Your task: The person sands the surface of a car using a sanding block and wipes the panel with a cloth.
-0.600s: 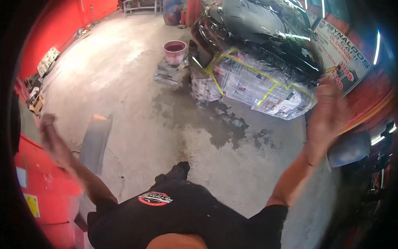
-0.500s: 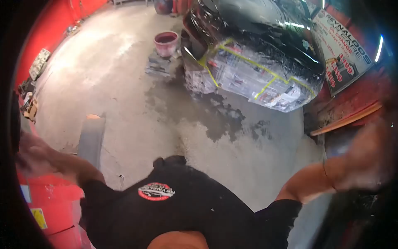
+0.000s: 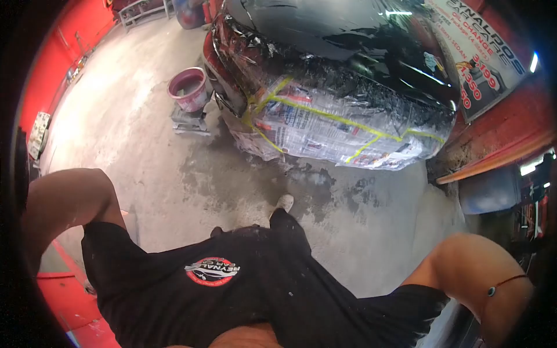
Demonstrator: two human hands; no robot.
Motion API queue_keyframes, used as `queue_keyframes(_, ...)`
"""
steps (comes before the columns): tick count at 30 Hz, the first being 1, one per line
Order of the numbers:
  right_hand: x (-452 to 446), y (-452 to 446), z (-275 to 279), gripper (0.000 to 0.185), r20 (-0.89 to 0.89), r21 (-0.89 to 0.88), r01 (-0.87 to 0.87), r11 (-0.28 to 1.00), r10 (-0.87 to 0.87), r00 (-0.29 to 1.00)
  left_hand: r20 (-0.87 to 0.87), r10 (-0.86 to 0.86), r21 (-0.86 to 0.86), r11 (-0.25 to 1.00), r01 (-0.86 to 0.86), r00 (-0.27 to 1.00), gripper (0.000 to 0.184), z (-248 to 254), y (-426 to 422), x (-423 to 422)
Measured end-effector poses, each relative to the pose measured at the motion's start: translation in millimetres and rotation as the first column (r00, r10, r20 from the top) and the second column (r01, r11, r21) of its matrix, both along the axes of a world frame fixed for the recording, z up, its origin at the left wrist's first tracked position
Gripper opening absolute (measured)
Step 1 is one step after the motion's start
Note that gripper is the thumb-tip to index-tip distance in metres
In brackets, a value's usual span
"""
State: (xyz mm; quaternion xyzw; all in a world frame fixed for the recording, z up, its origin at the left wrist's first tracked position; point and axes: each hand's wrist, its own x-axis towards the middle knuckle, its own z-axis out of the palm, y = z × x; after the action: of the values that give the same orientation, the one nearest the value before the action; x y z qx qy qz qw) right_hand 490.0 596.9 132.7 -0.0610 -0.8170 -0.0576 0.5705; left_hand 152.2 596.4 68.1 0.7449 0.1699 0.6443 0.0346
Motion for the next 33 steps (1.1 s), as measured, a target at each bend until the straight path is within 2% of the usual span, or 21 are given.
queue_keyframes(6,18,174,-3,0.023,-0.163,-0.089,-0.003,0.996,-0.011,0.986,-0.002,0.054,-0.153,0.987,-0.054,0.999,0.018,2,151,36)
queue_keyframes(10,17,287,-8,0.021,-0.263,-0.318,0.09,0.944,-0.178,0.948,0.024,0.093,-0.32,0.944,-0.081,0.995,0.017,-1,259,51)
queue_keyframes(13,20,350,-30,0.02,-0.282,-0.526,0.067,0.848,-0.248,0.927,0.003,0.079,-0.392,0.917,-0.071,0.997,0.016,-8,326,60)
queue_keyframes(15,32,393,-65,0.018,-0.282,-0.66,-0.145,0.737,-0.064,0.957,-0.011,0.054,-0.45,0.891,-0.053,0.998,0.016,-21,364,67)
queue_keyframes(17,30,402,-87,0.021,-0.076,-0.761,0.09,0.642,-0.226,0.971,-0.034,0.018,-0.521,0.853,-0.033,0.999,0.015,-37,381,76)
queue_keyframes(19,29,404,-118,0.016,-0.154,-0.832,0.022,0.555,-0.268,0.951,-0.092,-0.031,-0.648,0.761,-0.036,0.995,0.016,-55,376,87)
queue_keyframes(21,30,401,-146,0.011,-0.145,-0.83,-0.007,0.558,-0.202,0.969,-0.147,-0.119,-0.561,0.828,0.017,0.982,0.015,-90,383,75)
queue_keyframes(23,21,394,-160,0.007,-0.047,-0.856,0.07,0.513,-0.213,0.976,-0.03,-0.114,-0.66,0.748,0.066,0.993,0.023,-125,386,71)
queue_keyframes(25,15,405,-193,0.007,-0.098,-0.881,0.023,0.473,-0.23,0.968,0.317,-0.096,-0.77,0.554,0.316,0.943,0.019,-154,396,76)
queue_keyframes(26,10,412,-202,0.01,-0.168,-0.89,-0.047,0.454,-0.231,0.958,0.44,-0.071,-0.771,0.481,0.417,0.895,0.019,-155,403,79)
queue_keyframes(27,7,417,-200,0.01,-0.155,-0.898,-0.033,0.439,-0.245,0.957,0.449,-0.074,-0.776,0.462,0.43,0.89,0.019,-154,413,76)
queue_keyframes(29,-3,428,-187,0.012,-0.196,-0.896,-0.051,0.442,-0.288,0.937,0.253,-0.144,-0.753,0.591,0.289,0.957,0.02,-141,437,63)
queue_keyframes(30,-3,431,-177,0.013,-0.165,-0.907,-0.024,0.42,-0.303,0.939,0.084,-0.149,-0.746,0.646,0.161,0.985,0.02,-124,443,55)
queue_keyframes(31,-9,439,-172,0.013,-0.224,-0.826,-0.027,0.563,-0.284,0.932,0.163,-0.09,-0.76,0.623,0.184,0.982,0.02,-118,446,55)
queue_keyframes(33,-13,455,-159,0.026,-0.249,-0.677,0.002,0.736,-0.231,0.941,0.162,-0.118,-0.557,0.808,0.19,0.98,0.025,-113,462,50)
